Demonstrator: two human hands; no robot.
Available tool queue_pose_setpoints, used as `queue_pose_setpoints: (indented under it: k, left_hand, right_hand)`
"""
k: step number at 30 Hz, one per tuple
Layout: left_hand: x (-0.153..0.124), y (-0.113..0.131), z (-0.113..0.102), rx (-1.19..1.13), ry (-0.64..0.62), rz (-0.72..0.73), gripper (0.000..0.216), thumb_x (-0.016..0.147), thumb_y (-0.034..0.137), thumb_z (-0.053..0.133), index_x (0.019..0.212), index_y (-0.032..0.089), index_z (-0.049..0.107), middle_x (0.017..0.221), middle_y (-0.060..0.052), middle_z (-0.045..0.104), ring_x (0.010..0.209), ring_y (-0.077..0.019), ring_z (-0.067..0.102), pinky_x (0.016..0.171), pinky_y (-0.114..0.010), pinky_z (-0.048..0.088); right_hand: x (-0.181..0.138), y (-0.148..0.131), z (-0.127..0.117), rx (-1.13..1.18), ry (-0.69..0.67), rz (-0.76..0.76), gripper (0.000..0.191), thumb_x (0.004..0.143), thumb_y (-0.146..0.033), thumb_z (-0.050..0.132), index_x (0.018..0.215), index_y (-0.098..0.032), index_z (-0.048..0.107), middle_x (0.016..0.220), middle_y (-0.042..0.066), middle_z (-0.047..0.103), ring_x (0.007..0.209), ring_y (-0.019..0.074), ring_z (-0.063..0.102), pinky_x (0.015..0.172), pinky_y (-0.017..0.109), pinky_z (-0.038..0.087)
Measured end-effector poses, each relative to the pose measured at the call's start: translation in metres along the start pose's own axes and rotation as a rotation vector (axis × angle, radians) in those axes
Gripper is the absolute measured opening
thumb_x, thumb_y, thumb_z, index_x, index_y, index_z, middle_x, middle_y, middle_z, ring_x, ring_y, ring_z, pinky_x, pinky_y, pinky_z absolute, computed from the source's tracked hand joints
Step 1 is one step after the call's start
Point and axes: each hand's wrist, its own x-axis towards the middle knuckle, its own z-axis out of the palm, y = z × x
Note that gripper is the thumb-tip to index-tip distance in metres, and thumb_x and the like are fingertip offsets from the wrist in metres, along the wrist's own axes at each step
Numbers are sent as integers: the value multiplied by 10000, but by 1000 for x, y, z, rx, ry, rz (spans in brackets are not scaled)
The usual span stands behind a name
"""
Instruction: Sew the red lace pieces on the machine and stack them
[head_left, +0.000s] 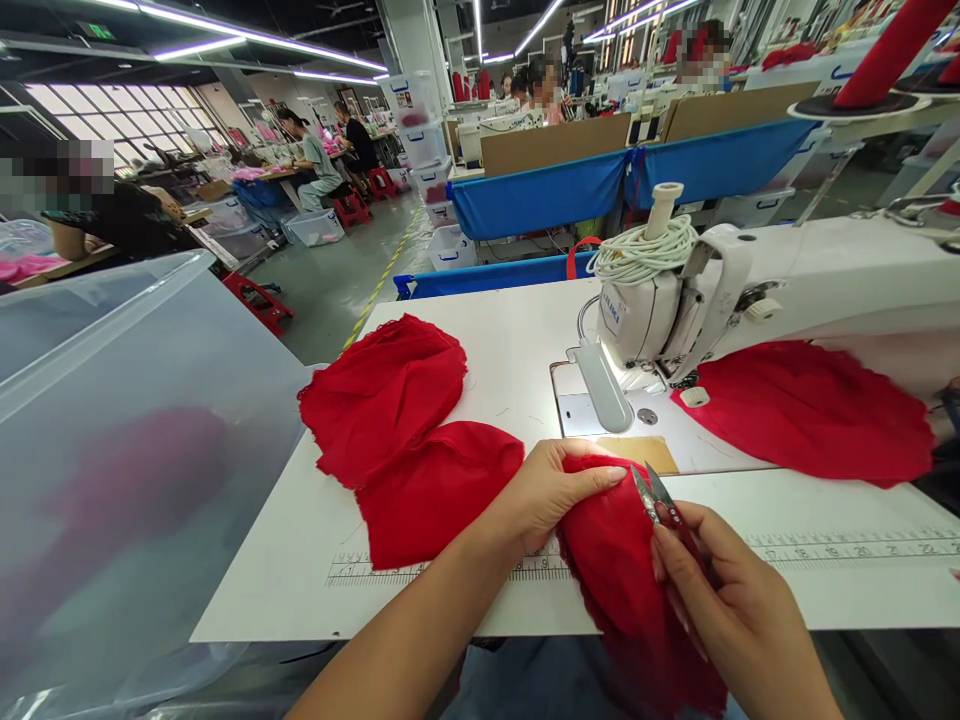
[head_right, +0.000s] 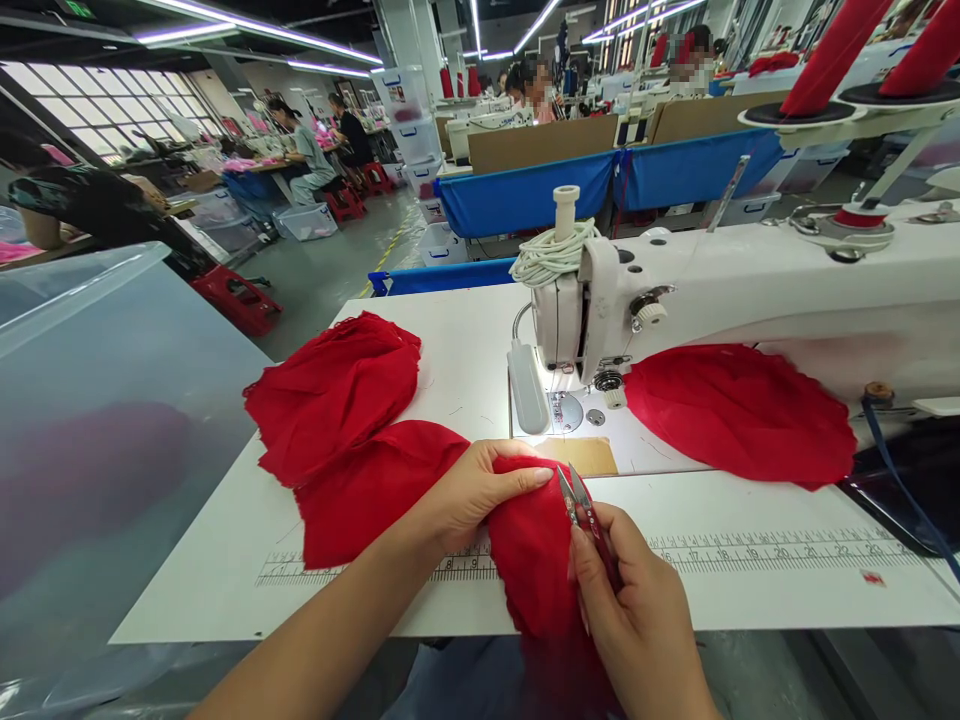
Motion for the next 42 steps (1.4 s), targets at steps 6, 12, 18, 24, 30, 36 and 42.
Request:
queue_pose_setpoints:
  k: [6,12,18,24,30,36,42]
  left_hand:
    - [-1,-2,0,-25,-64,-14,315,618,382,860,760,128,740,754,-28,685,700,-112,588,697,-227,443]
    - [-3,-2,3,134,-28,20,307,614,383,843,724,123,723,720,-21,664,681,-114,561,650,-229,407]
    - [-4,-2,6,170,19,12,310,624,407,824,717,133,714,725,-19,658,703,-128,554,642,-233,394]
    - [-3,-2,3,66,3,-28,318,590,398,866,725,146,724,741,-19,675,716,-129,586,686,-235,433]
    - [-3,-2,0,-29,-67,-96,355,589,372,882,821,138,748,799,-45,712,737,-132,629,709,-228,472]
    - [-1,2,0,-20,-6,-86,442,524,482,886,717,123,717,687,-17,663,631,-94,562,600,-196,418]
    - [-2,3,0,-10,-32,-84,435,588,509,843,641,118,661,614,-3,604,579,-83,499,582,-198,381]
  right_hand:
    - [-5,3,7,-63,110,3,330,869,-574,544,881,-248,596,614,-49,566,411,100,355,401,241,292]
    - [-2,6,10,-82,160,-44,311,881,-557,536,853,-250,582,644,-42,575,483,119,447,463,234,361]
    - [12,3,0,-94,228,-165,295,883,-517,563,832,-228,585,660,-15,604,552,141,540,538,235,457]
    - [19,-5,-1,-114,230,-99,327,834,-539,609,932,-228,634,660,-24,616,573,142,561,519,204,469]
    - [32,-4,-1,-163,130,-134,361,793,-558,596,736,-205,645,665,23,681,555,173,597,490,233,483]
    - [31,-3,-3,-205,174,-127,396,824,-582,559,871,-204,663,684,16,665,576,177,589,494,234,479]
    - [8,-9,-2,-136,184,-112,374,865,-539,570,1092,-254,657,777,-8,679,646,163,610,621,220,499]
